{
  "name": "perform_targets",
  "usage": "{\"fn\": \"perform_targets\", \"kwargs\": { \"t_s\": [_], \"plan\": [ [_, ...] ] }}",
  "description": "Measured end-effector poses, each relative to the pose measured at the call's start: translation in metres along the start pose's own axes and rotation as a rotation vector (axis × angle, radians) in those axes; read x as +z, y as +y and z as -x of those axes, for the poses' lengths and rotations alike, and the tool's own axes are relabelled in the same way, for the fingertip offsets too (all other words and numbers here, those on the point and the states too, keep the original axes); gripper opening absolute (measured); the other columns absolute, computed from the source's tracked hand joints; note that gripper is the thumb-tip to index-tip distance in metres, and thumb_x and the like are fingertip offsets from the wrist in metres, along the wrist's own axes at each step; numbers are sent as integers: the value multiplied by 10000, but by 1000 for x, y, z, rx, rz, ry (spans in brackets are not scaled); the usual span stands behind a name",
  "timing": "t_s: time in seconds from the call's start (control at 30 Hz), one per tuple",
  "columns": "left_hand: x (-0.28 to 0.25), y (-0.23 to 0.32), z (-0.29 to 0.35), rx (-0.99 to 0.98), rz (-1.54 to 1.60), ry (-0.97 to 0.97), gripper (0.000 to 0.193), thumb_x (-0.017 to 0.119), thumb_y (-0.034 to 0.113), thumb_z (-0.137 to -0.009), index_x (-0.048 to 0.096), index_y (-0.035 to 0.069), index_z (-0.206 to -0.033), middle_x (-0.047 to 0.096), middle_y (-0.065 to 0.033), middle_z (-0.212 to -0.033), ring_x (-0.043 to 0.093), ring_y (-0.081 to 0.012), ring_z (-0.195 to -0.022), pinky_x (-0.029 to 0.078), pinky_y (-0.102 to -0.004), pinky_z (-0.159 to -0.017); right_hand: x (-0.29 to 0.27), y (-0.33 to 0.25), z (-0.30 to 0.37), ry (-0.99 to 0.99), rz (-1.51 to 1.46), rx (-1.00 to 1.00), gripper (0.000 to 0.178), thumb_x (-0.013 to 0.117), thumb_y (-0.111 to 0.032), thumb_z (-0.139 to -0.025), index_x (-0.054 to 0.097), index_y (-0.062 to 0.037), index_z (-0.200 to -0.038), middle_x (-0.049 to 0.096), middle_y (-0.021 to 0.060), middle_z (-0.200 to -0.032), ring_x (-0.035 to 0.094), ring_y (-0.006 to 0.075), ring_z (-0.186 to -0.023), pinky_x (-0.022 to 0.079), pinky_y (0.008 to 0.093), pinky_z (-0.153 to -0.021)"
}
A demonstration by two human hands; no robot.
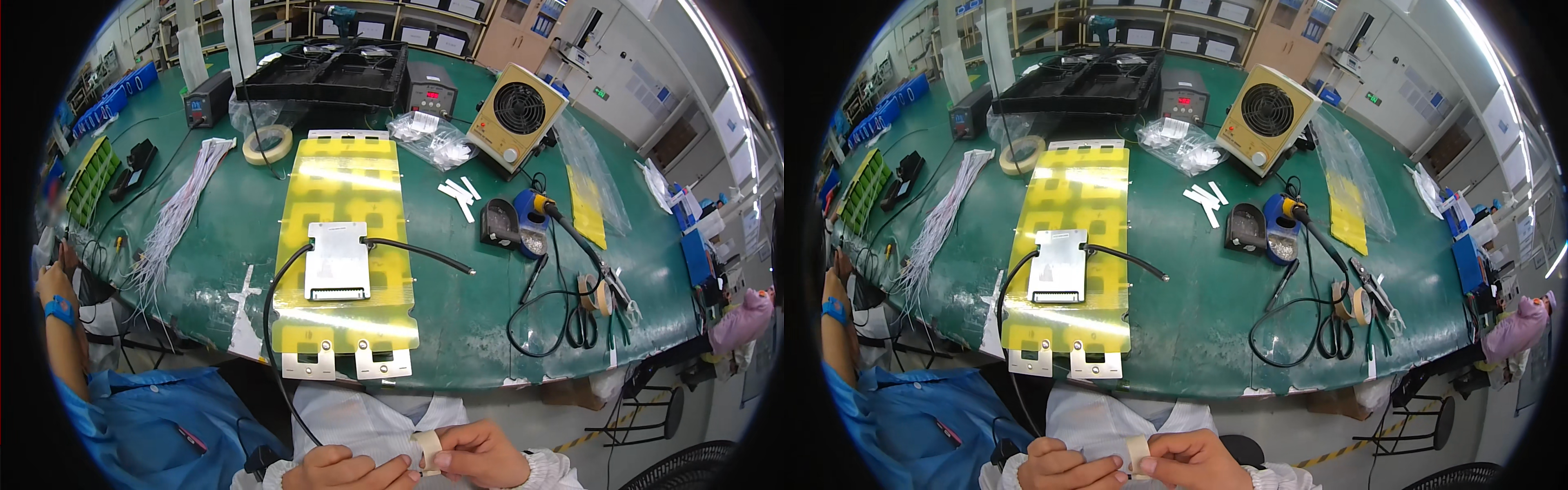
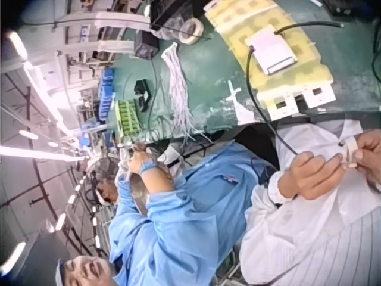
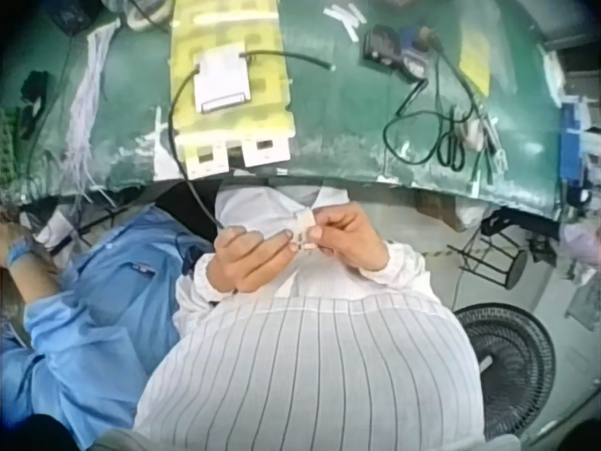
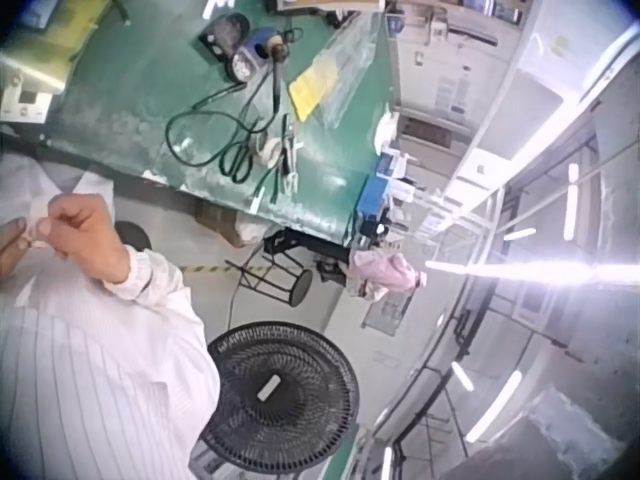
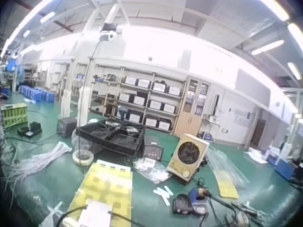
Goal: The recorder is assembling a lithium battery pack component by applying adhesive strips and mounting a circuit board with connected wiring.
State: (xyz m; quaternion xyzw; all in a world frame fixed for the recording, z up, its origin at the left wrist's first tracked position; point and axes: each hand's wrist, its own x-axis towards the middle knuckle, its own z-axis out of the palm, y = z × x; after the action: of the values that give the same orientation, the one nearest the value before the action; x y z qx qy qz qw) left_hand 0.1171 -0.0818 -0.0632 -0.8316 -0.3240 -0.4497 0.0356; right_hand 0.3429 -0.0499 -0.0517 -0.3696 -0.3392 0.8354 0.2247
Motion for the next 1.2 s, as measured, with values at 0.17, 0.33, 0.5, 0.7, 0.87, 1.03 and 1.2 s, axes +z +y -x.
{"fn": "perform_targets", "kwargs": {
  "t_s": [0.17,0.33,0.5,0.7,0.87,1.03,1.2],
  "plan": [
    [0,-3,2,24,2,-1,228,724,149,-702,723,96,-924,700,-18,-953,498,-139,-704,333,-288,-617,4,-3,-2,30,30,-10,111,663,-71,-923,733,12,-900,662,14,-770,483,54,-628,353,226,-554],
    [2,-4,6,23,-17,2,226,725,162,-698,714,97,-914,693,-12,-935,503,-140,-704,332,-287,-616,8,-5,-5,75,280,-166,117,669,-51,-907,722,34,-847,653,36,-758,541,92,-679,399,265,-596],
    [4,-7,6,-20,0,39,217,727,159,-701,701,94,-906,685,-8,-899,493,-140,-686,329,-288,-613,14,-12,-3,99,357,-232,109,677,-47,-896,722,36,-844,641,56,-741,566,120,-692,413,288,-612],
    [5,-8,5,-48,6,55,235,739,152,-680,701,90,-904,679,-4,-886,483,-144,-675,325,-293,-608,12,-13,-5,62,407,-318,85,682,-29,-885,730,41,-875,639,71,-755,566,140,-690,416,298,-612],
    [6,-8,5,-70,8,69,222,740,148,-685,706,92,-896,674,0,-875,483,-146,-675,323,-297,-605,11,-12,-6,37,467,-397,91,683,-19,-882,737,47,-913,639,78,-771,559,143,-691,415,302,-610],
    [7,-7,4,-81,12,77,222,744,150,-687,710,88,-898,673,-5,-868,494,-146,-682,322,-303,-602,12,-10,-4,59,462,-408,93,687,-12,-876,738,43,-930,642,80,-792,552,144,-706,415,302,-618],
    [4,-5,4,-111,1,43,190,691,141,-716,712,79,-895,681,-18,-875,516,-149,-677,331,-312,-593,13,-10,-4,65,557,-481,102,703,-7,-859,733,48,-939,654,90,-811,577,164,-732,427,305,-637]
  ]
}}
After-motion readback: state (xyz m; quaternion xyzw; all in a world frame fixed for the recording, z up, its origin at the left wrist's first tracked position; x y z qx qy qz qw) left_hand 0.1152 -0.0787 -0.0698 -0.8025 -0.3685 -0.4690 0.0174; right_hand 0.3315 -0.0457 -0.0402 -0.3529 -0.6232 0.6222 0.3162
